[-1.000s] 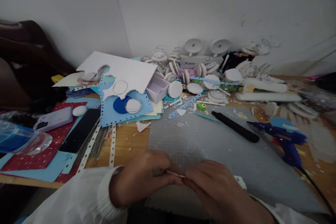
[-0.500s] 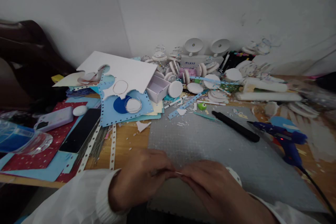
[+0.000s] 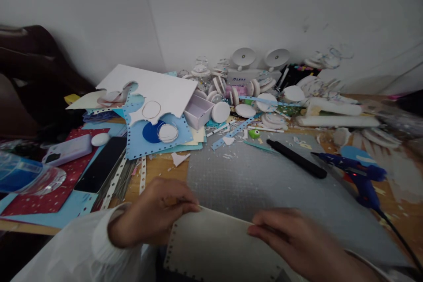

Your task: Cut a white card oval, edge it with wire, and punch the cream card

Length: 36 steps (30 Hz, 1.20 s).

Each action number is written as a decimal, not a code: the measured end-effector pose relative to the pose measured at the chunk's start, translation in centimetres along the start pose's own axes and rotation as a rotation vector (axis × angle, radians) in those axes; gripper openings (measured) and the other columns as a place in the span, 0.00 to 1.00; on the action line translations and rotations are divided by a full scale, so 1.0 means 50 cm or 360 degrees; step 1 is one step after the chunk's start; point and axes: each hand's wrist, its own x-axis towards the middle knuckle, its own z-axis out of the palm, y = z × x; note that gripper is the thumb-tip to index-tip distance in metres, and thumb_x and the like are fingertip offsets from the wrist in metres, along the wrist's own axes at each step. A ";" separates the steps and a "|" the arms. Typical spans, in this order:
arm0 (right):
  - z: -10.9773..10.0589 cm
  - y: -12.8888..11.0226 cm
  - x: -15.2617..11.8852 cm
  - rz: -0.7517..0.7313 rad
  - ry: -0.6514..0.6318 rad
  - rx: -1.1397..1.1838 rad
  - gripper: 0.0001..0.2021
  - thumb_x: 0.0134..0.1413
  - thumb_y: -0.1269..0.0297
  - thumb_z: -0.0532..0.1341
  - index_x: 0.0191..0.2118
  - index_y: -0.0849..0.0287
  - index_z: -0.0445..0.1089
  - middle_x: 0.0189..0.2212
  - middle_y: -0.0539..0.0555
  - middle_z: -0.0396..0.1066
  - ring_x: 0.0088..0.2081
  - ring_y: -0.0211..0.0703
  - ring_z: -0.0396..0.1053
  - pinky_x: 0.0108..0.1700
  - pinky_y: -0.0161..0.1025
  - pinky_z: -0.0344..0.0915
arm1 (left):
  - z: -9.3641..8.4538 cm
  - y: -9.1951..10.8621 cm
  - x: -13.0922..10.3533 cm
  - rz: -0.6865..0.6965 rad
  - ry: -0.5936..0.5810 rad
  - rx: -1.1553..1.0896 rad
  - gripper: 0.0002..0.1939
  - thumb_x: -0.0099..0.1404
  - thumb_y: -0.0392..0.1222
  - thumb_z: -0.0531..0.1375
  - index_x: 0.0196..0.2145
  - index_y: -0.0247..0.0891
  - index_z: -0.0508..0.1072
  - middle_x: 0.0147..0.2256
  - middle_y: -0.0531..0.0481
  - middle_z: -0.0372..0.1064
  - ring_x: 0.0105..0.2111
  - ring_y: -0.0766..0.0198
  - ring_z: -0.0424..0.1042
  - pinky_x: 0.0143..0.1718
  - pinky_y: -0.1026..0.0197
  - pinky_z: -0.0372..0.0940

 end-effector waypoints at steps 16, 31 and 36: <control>0.040 -0.005 -0.008 0.0173 -0.0150 -0.0337 0.08 0.56 0.63 0.61 0.26 0.54 0.70 0.22 0.46 0.74 0.26 0.39 0.72 0.25 0.34 0.56 | 0.037 0.027 0.000 0.0227 -0.0435 0.0727 0.08 0.63 0.44 0.59 0.31 0.38 0.74 0.30 0.52 0.74 0.34 0.61 0.72 0.39 0.60 0.62; 0.006 0.014 -0.028 0.0071 0.0047 -0.0104 0.12 0.59 0.60 0.58 0.26 0.53 0.71 0.21 0.44 0.74 0.24 0.35 0.71 0.27 0.31 0.59 | 0.052 0.007 -0.018 0.0318 -0.0266 0.0625 0.12 0.67 0.43 0.55 0.28 0.39 0.73 0.26 0.55 0.73 0.28 0.66 0.70 0.32 0.63 0.57; -0.032 0.030 -0.046 0.0322 0.0063 0.0068 0.17 0.58 0.54 0.56 0.22 0.54 0.71 0.17 0.45 0.71 0.21 0.34 0.69 0.24 0.28 0.61 | 0.018 0.008 -0.034 0.0291 -0.0246 0.0581 0.14 0.70 0.43 0.51 0.30 0.39 0.73 0.27 0.55 0.73 0.29 0.67 0.70 0.33 0.64 0.58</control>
